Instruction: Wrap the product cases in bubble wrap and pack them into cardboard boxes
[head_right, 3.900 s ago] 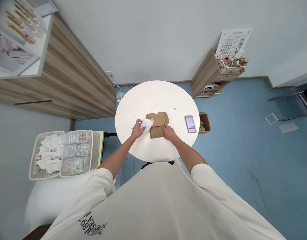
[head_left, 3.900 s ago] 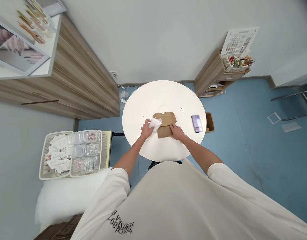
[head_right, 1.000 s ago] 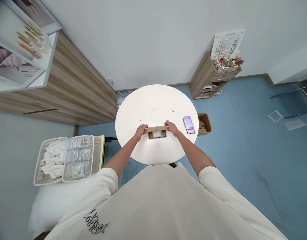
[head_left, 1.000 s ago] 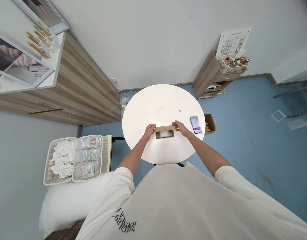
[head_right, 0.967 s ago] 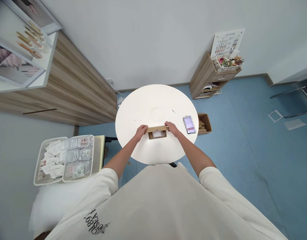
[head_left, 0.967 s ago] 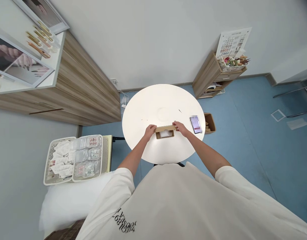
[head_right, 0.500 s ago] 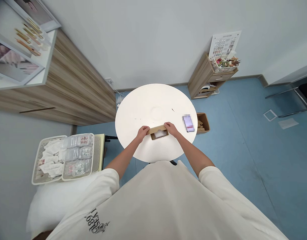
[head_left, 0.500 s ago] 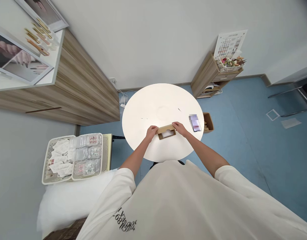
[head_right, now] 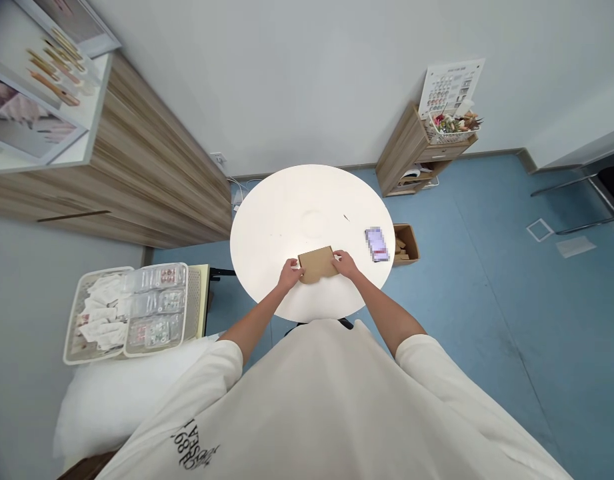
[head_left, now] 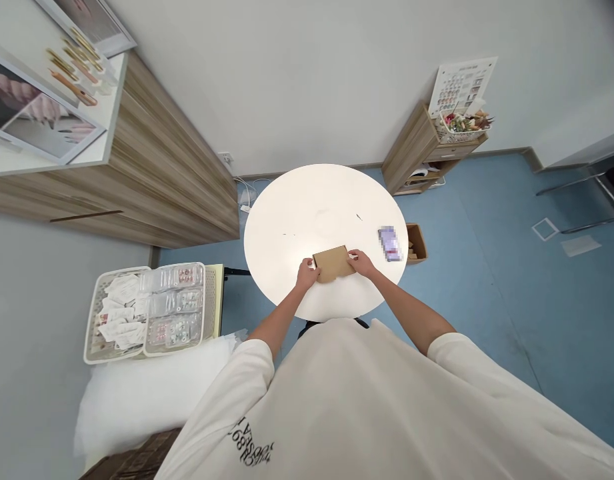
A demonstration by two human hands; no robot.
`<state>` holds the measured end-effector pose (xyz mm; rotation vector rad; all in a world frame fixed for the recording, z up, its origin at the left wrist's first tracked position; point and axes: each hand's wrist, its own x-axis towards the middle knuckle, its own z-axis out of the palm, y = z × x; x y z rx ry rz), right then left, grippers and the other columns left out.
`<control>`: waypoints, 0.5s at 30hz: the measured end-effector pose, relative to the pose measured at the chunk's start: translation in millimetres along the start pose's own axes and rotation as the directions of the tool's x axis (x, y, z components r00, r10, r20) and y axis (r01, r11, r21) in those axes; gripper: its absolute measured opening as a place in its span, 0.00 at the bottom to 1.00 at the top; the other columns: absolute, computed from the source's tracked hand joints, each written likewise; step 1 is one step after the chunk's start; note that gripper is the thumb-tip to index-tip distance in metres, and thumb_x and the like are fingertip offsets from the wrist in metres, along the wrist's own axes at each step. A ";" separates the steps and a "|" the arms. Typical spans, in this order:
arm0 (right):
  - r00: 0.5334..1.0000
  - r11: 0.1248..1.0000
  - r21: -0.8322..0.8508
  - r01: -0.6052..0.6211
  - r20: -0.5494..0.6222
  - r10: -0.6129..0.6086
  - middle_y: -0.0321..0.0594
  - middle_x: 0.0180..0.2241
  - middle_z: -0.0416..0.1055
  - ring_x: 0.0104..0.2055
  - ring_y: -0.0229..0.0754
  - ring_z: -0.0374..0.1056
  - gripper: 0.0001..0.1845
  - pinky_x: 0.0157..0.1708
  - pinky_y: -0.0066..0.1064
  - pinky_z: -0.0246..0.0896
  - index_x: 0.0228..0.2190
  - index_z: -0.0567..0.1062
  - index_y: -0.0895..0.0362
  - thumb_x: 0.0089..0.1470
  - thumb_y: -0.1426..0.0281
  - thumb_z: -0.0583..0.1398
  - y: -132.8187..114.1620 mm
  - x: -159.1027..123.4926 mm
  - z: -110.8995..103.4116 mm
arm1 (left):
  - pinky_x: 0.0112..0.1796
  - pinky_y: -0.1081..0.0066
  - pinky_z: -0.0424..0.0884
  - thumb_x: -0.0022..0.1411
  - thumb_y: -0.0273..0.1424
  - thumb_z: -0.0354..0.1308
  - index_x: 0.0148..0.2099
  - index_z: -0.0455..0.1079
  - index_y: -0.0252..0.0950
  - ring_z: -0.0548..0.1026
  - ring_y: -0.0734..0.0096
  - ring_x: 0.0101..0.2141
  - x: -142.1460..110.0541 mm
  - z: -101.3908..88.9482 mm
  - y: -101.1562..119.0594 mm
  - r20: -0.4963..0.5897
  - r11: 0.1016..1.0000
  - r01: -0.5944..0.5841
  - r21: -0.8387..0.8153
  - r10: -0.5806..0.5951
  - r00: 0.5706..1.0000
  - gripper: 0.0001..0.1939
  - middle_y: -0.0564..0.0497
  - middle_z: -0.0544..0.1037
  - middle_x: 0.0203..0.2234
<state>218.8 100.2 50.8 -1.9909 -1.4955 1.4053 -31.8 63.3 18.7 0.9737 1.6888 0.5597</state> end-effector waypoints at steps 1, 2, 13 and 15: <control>1.000 0.999 -0.037 -0.005 -0.011 0.004 0.46 0.59 0.67 0.56 0.50 0.66 0.25 0.52 0.40 0.64 0.53 0.73 0.52 0.53 0.64 0.61 4.3 -0.9 1.3 | 0.43 0.67 0.69 0.55 0.35 0.65 0.57 0.62 0.40 0.74 0.64 0.46 -2.0 2.6 -3.4 0.006 1.000 0.008 0.016 -0.008 1.000 0.29 0.43 0.69 0.57; 1.000 0.997 -0.077 -0.012 -0.023 0.010 0.46 0.59 0.67 0.57 0.51 0.65 0.26 0.54 0.41 0.62 0.54 0.72 0.52 0.53 0.64 0.61 8.1 -1.5 2.5 | 0.43 0.67 0.69 0.55 0.35 0.65 0.58 0.61 0.40 0.74 0.63 0.46 -3.7 5.0 -6.2 0.013 0.999 0.012 0.034 -0.012 1.000 0.30 0.42 0.69 0.57; 0.993 0.932 -0.362 -0.029 -0.115 -0.014 0.51 0.56 0.67 0.58 0.57 0.62 0.24 0.56 0.46 0.56 0.54 0.71 0.54 0.55 0.68 0.59 32.7 -4.7 23.0 | 0.52 0.56 0.62 0.58 0.31 0.62 0.58 0.62 0.40 0.68 0.48 0.57 -13.3 19.1 -16.2 -0.061 0.929 0.025 0.370 -0.003 0.998 0.26 0.38 0.70 0.54; 0.993 0.933 -0.360 -0.019 -0.118 -0.026 0.51 0.55 0.67 0.57 0.56 0.62 0.24 0.56 0.45 0.57 0.55 0.71 0.53 0.55 0.68 0.59 34.3 -5.1 26.1 | 0.52 0.56 0.63 0.60 0.29 0.59 0.58 0.62 0.39 0.68 0.48 0.56 -17.1 19.8 -18.0 -0.072 0.912 -0.005 0.410 0.038 0.997 0.24 0.38 0.70 0.54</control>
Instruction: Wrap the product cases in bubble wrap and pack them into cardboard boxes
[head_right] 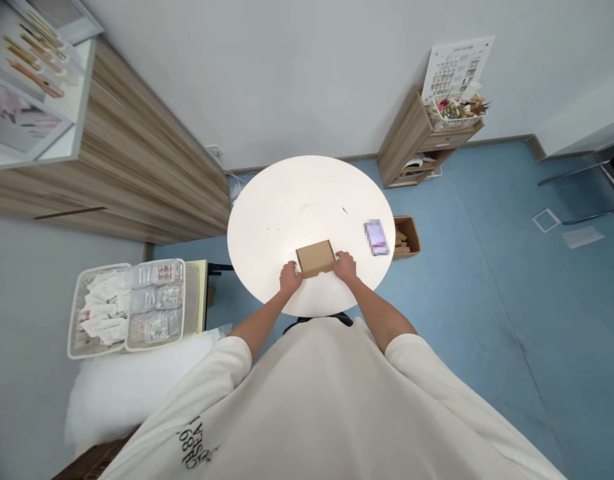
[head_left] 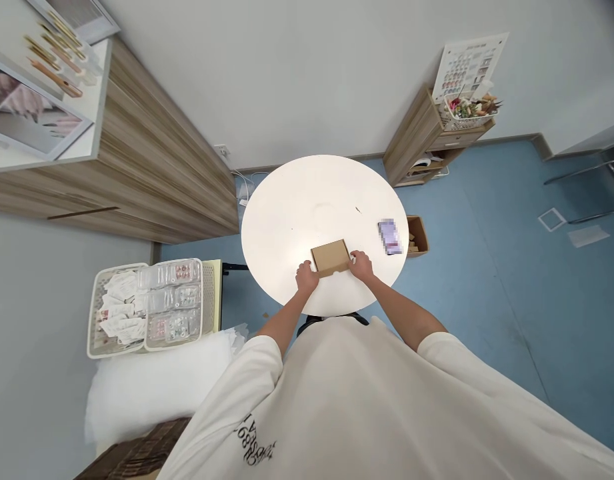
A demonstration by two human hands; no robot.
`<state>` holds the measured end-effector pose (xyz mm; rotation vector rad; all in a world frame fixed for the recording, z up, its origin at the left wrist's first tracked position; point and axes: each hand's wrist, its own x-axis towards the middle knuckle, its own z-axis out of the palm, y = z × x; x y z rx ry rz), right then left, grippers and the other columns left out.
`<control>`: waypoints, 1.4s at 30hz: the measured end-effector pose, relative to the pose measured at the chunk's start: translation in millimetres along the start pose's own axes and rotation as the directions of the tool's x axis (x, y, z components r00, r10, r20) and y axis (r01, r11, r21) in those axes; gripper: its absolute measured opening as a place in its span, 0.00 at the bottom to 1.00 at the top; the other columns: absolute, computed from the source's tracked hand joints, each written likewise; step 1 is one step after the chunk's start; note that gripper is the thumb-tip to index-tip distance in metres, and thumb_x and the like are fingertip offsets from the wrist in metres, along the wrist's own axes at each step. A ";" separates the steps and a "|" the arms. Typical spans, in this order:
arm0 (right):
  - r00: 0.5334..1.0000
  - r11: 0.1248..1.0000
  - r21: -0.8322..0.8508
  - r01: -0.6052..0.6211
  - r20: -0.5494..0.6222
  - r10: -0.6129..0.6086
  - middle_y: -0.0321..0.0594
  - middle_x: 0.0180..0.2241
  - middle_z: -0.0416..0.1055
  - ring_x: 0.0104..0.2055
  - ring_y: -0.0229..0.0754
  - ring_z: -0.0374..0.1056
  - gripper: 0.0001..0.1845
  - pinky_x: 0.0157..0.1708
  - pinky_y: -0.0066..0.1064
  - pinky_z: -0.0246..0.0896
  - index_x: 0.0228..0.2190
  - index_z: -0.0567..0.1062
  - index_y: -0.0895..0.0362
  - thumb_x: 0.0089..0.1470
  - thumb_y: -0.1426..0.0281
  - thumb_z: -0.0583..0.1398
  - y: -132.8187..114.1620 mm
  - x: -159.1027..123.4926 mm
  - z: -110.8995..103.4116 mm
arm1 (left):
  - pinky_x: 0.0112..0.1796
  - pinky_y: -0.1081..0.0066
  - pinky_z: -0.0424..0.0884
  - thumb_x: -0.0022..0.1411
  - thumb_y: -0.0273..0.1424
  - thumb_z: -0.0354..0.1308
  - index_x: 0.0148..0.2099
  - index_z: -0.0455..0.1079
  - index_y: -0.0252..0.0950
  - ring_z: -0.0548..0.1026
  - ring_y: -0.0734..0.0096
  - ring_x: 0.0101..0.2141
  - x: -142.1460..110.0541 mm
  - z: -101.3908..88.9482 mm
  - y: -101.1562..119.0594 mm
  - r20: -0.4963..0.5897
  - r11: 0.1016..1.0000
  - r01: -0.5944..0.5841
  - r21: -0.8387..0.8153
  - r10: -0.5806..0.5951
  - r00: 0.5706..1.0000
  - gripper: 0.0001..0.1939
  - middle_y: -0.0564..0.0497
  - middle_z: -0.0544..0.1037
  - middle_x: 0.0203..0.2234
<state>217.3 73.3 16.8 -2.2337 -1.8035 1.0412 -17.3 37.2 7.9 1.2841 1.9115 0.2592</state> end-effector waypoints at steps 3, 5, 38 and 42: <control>0.999 0.999 0.022 0.033 -0.011 -0.033 0.50 0.55 0.67 0.56 0.54 0.63 0.26 0.54 0.43 0.58 0.57 0.68 0.53 0.56 0.69 0.58 -0.2 -1.9 3.3 | 0.53 0.57 0.63 0.61 0.27 0.57 0.62 0.60 0.40 0.68 0.49 0.56 -7.5 0.6 0.1 -0.006 0.993 -0.118 0.015 0.118 0.993 0.27 0.39 0.70 0.53; 0.998 0.996 0.049 0.069 0.010 -0.070 0.49 0.54 0.68 0.54 0.53 0.65 0.29 0.52 0.42 0.59 0.60 0.65 0.53 0.56 0.69 0.57 -0.5 -4.5 4.4 | 0.54 0.57 0.63 0.61 0.27 0.55 0.65 0.57 0.40 0.68 0.50 0.56 -12.9 0.7 2.0 0.019 0.979 -0.204 0.022 0.204 0.979 0.30 0.38 0.69 0.54; 0.977 0.968 0.143 0.207 -0.089 -0.196 0.44 0.55 0.70 0.57 0.52 0.63 0.27 0.60 0.48 0.52 0.59 0.67 0.50 0.58 0.71 0.54 -53.8 14.3 -27.1 | 0.57 0.58 0.61 0.59 0.28 0.60 0.63 0.61 0.42 0.69 0.53 0.58 32.8 -46.8 40.2 -0.134 0.960 -0.145 -0.239 0.116 0.984 0.30 0.42 0.71 0.57; 0.971 0.946 0.223 0.233 -0.109 -0.213 0.45 0.55 0.70 0.55 0.50 0.65 0.27 0.59 0.44 0.56 0.59 0.68 0.51 0.58 0.71 0.54 -54.6 25.2 -30.6 | 0.54 0.60 0.65 0.62 0.30 0.59 0.63 0.63 0.42 0.72 0.54 0.54 44.8 -49.5 40.4 -0.115 0.948 -0.140 -0.287 0.111 0.987 0.27 0.44 0.74 0.52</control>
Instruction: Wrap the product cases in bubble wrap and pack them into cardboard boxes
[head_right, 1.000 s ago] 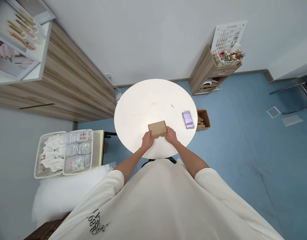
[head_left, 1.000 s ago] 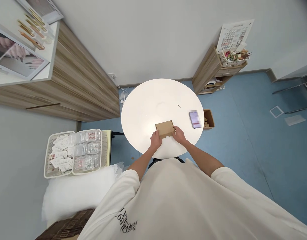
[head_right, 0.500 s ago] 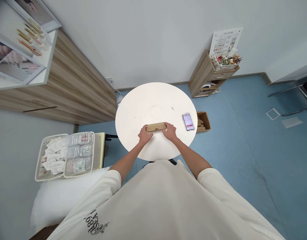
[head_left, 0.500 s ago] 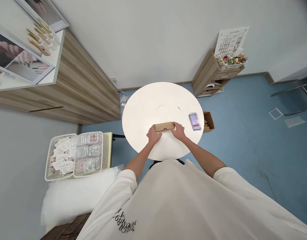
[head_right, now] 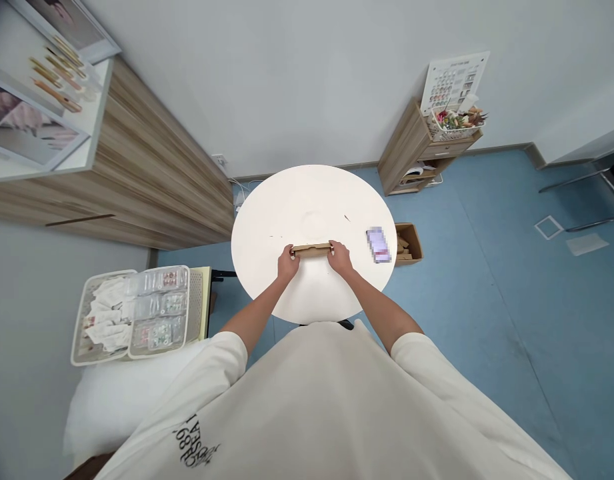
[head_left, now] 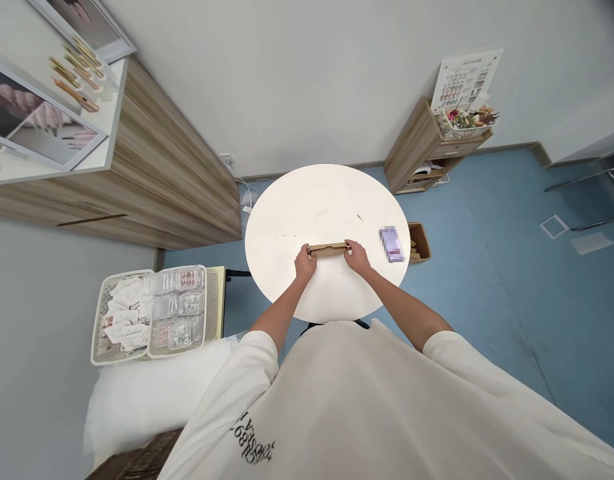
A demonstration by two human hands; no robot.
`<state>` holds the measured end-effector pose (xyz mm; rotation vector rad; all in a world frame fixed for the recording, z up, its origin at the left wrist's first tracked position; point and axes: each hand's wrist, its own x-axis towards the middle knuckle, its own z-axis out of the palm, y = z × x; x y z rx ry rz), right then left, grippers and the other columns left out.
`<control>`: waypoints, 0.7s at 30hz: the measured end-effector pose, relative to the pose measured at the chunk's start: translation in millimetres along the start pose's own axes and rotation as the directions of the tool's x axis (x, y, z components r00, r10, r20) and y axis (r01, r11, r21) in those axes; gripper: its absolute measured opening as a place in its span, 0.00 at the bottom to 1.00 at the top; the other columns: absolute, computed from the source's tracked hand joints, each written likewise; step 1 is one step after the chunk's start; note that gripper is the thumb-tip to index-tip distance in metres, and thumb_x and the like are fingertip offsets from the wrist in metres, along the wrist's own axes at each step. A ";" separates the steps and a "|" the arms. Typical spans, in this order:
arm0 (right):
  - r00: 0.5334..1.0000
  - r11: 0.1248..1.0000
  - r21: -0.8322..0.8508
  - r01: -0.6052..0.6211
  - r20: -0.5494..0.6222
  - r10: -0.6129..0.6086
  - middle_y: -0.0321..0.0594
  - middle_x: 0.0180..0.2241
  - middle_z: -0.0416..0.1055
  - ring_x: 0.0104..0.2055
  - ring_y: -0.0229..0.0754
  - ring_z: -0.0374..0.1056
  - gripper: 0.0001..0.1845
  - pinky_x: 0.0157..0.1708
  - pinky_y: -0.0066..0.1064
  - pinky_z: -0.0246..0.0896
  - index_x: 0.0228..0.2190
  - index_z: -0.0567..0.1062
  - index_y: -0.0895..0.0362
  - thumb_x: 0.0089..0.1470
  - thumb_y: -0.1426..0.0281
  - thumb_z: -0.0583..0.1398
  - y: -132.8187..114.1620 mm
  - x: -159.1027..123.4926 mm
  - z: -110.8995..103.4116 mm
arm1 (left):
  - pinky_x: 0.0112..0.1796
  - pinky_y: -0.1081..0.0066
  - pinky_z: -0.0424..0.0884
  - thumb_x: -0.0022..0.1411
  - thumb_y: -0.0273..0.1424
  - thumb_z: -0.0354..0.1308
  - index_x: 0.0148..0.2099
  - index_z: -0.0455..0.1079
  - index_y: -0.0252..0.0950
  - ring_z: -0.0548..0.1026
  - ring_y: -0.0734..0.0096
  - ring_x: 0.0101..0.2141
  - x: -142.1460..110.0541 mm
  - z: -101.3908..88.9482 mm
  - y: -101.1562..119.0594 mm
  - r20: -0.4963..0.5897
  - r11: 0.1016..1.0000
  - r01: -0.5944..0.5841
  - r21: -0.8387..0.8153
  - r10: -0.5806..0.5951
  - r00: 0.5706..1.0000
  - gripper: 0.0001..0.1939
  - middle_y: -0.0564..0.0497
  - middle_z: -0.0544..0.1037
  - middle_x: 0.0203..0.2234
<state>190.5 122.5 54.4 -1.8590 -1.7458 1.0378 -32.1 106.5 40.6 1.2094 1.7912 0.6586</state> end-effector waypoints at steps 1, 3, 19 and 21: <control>1.000 1.000 0.017 0.002 -0.006 -0.001 0.45 0.55 0.70 0.54 0.49 0.66 0.27 0.59 0.43 0.58 0.59 0.69 0.52 0.57 0.71 0.54 0.2 2.5 -0.7 | 0.54 0.59 0.64 0.63 0.30 0.58 0.63 0.63 0.42 0.71 0.54 0.54 2.6 -0.6 0.1 0.000 1.000 -0.013 0.026 0.013 1.000 0.26 0.43 0.74 0.53; 1.000 1.000 0.029 0.000 -0.016 0.000 0.46 0.55 0.69 0.52 0.48 0.67 0.26 0.59 0.42 0.59 0.57 0.70 0.52 0.57 0.72 0.54 0.1 6.8 -1.5 | 0.56 0.57 0.63 0.63 0.30 0.57 0.62 0.66 0.41 0.68 0.51 0.56 7.2 -1.4 0.5 -0.029 0.993 -0.045 0.112 0.048 0.998 0.24 0.42 0.71 0.55; 0.988 0.984 -0.100 0.148 -0.015 -0.150 0.44 0.48 0.69 0.44 0.45 0.71 0.22 0.50 0.40 0.68 0.55 0.72 0.52 0.60 0.73 0.54 8.9 16.7 1.1 | 0.47 0.61 0.70 0.64 0.22 0.52 0.61 0.67 0.38 0.72 0.59 0.44 20.2 -8.3 -0.5 0.028 0.923 -0.285 0.258 0.288 0.957 0.24 0.42 0.67 0.49; 0.985 0.976 -0.132 0.172 0.000 -0.174 0.45 0.49 0.69 0.45 0.46 0.71 0.23 0.50 0.40 0.67 0.57 0.71 0.52 0.62 0.73 0.53 11.4 16.2 0.8 | 0.48 0.61 0.71 0.64 0.22 0.52 0.60 0.68 0.39 0.73 0.60 0.44 22.2 -11.0 -2.6 0.043 0.913 -0.315 0.259 0.315 0.948 0.23 0.43 0.68 0.49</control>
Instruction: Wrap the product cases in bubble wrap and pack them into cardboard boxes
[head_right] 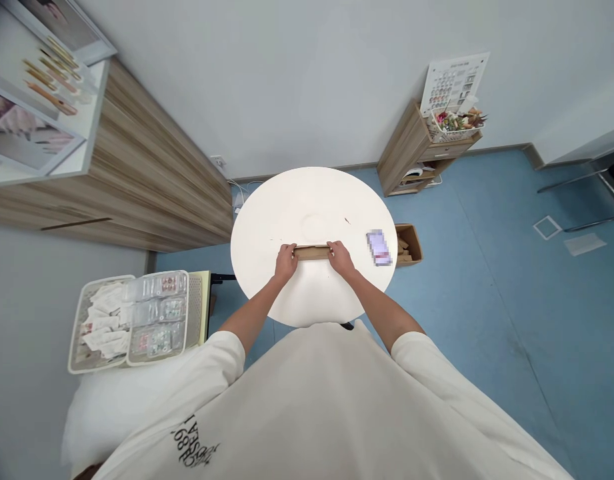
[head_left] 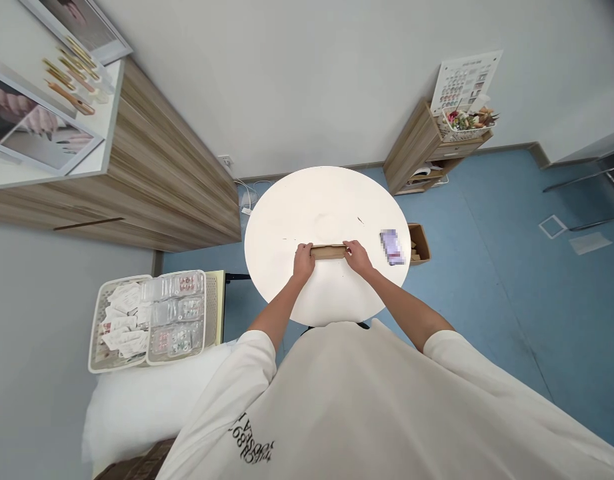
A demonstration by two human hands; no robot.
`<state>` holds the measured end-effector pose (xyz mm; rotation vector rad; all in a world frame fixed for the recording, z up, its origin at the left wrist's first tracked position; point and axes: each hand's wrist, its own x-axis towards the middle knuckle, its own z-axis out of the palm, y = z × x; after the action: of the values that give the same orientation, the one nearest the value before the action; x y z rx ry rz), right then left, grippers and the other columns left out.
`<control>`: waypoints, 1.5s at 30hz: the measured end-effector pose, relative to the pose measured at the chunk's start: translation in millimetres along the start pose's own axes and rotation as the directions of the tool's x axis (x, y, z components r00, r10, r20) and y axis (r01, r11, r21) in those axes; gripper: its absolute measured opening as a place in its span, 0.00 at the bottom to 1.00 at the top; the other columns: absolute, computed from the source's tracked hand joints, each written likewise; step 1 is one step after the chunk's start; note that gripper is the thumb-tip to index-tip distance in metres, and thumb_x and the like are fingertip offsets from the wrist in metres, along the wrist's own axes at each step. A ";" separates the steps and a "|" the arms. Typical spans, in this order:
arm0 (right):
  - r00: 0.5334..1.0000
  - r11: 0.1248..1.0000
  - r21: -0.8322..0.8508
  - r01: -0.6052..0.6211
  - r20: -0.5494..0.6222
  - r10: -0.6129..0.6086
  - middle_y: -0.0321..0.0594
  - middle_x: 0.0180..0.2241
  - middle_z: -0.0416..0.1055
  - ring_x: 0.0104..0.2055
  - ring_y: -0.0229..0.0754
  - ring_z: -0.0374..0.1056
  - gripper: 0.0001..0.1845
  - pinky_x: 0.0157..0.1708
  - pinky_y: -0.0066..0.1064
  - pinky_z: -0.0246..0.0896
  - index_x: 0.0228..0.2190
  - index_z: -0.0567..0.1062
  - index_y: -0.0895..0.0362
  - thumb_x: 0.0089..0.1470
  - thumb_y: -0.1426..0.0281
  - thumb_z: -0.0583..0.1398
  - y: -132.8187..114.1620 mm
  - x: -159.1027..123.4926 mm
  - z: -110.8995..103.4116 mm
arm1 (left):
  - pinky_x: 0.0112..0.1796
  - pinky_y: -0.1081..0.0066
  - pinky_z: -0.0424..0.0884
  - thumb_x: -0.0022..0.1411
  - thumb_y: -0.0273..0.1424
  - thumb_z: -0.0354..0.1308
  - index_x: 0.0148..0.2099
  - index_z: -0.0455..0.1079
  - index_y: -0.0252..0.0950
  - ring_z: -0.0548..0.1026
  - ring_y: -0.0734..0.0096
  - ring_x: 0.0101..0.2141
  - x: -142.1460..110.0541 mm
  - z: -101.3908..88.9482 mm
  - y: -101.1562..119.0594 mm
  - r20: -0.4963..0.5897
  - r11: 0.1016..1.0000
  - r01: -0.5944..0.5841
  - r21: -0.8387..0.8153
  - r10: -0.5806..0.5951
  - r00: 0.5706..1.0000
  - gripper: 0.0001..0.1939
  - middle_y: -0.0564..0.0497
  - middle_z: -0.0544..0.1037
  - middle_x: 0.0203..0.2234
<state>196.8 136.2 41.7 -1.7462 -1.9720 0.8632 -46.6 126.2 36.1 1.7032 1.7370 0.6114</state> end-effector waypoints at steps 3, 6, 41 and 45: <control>0.999 0.998 -0.045 0.044 0.020 -0.043 0.47 0.52 0.68 0.48 0.47 0.69 0.24 0.52 0.40 0.66 0.60 0.69 0.53 0.64 0.72 0.51 1.7 -2.6 -0.9 | 0.48 0.61 0.71 0.66 0.23 0.50 0.60 0.68 0.40 0.73 0.60 0.44 0.3 -3.6 -5.0 0.025 0.998 -0.052 0.035 0.051 0.998 0.22 0.43 0.69 0.49; 0.995 0.989 -0.125 0.085 0.063 -0.077 0.49 0.57 0.66 0.54 0.50 0.66 0.27 0.54 0.41 0.65 0.64 0.64 0.54 0.66 0.69 0.47 1.7 -7.8 -1.1 | 0.50 0.59 0.69 0.68 0.25 0.47 0.64 0.64 0.40 0.71 0.55 0.50 -5.0 -6.9 -7.2 0.075 0.983 -0.110 0.145 0.100 0.992 0.24 0.41 0.69 0.54; 0.955 0.965 -0.244 -0.095 0.250 0.157 0.50 0.64 0.61 0.60 0.56 0.60 0.29 0.57 0.48 0.57 0.63 0.62 0.54 0.61 0.68 0.53 -8.3 -96.5 35.3 | 0.54 0.52 0.66 0.61 0.24 0.50 0.70 0.51 0.36 0.68 0.49 0.57 -113.4 13.6 -24.5 0.289 0.991 -0.073 0.111 0.038 0.956 0.35 0.38 0.68 0.59; 0.945 0.956 -0.251 -0.153 0.246 0.216 0.51 0.67 0.55 0.63 0.56 0.58 0.32 0.58 0.47 0.58 0.65 0.59 0.56 0.60 0.68 0.54 -11.7 -104.1 45.8 | 0.58 0.51 0.63 0.61 0.25 0.52 0.72 0.48 0.35 0.63 0.48 0.62 -121.3 17.4 -27.3 0.289 0.998 -0.036 0.056 0.019 0.957 0.38 0.36 0.61 0.65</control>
<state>176.1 24.7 27.9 -2.0679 -2.1795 1.0190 -56.7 2.4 18.1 1.7622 1.5403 0.3046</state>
